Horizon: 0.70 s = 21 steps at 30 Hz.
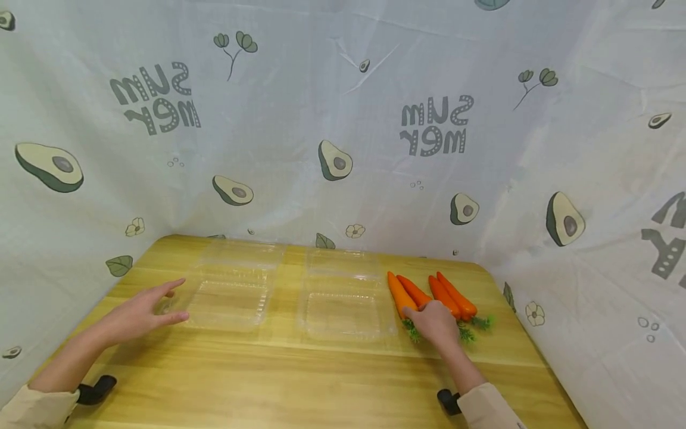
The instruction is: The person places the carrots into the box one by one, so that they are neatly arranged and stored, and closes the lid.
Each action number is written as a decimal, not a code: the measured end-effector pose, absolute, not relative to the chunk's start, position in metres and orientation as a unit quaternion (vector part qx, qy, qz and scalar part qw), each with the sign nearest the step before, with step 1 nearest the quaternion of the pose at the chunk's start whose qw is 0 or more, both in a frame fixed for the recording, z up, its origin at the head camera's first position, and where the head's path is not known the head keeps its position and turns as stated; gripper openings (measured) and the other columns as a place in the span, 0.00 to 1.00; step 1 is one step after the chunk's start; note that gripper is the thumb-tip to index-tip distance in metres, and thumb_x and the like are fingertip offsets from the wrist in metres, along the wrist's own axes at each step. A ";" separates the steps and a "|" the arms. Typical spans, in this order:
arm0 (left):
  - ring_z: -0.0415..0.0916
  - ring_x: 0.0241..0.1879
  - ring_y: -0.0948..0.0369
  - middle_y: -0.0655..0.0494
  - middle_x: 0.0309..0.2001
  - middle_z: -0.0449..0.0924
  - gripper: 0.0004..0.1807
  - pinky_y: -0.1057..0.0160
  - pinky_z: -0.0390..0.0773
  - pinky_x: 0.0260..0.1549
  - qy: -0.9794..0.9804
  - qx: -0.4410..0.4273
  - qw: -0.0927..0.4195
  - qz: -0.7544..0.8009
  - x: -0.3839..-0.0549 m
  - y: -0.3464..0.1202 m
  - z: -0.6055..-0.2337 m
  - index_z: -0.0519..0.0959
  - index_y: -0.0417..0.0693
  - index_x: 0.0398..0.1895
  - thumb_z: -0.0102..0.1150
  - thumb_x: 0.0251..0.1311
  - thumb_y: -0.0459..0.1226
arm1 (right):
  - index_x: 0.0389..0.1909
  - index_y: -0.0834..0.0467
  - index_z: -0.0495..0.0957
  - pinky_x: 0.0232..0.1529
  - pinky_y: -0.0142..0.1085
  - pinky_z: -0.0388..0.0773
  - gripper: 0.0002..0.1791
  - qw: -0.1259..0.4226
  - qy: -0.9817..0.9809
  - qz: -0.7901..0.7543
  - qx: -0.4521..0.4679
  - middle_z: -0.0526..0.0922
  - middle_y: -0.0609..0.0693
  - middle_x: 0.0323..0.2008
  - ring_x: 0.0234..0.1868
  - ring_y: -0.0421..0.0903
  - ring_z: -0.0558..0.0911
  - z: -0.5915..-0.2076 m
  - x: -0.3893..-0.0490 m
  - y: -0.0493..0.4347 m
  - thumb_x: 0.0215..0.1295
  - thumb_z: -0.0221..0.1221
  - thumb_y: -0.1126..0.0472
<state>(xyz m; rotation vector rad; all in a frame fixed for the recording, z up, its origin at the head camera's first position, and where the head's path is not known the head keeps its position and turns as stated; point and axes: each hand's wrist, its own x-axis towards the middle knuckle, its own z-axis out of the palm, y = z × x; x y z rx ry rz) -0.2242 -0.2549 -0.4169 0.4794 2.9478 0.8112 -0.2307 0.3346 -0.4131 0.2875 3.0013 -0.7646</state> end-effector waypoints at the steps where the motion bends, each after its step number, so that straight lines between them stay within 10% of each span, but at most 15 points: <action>1: 0.69 0.63 0.32 0.28 0.65 0.70 0.50 0.31 0.71 0.53 0.952 0.153 0.024 0.264 -0.224 -0.255 -0.417 0.55 0.39 0.78 0.58 0.65 0.61 | 0.24 0.62 0.81 0.22 0.36 0.63 0.26 0.015 0.965 -0.245 0.092 0.64 0.45 0.14 0.18 0.43 0.66 -0.414 -0.230 0.335 0.66 0.61 0.42; 21: 0.72 0.61 0.33 0.27 0.64 0.71 0.50 0.32 0.72 0.52 0.950 0.149 0.021 0.272 -0.226 -0.257 -0.423 0.55 0.40 0.79 0.59 0.64 0.62 | 0.11 0.52 0.68 0.20 0.34 0.59 0.28 0.011 0.966 -0.244 0.086 0.57 0.42 0.11 0.15 0.41 0.59 -0.417 -0.232 0.334 0.65 0.62 0.42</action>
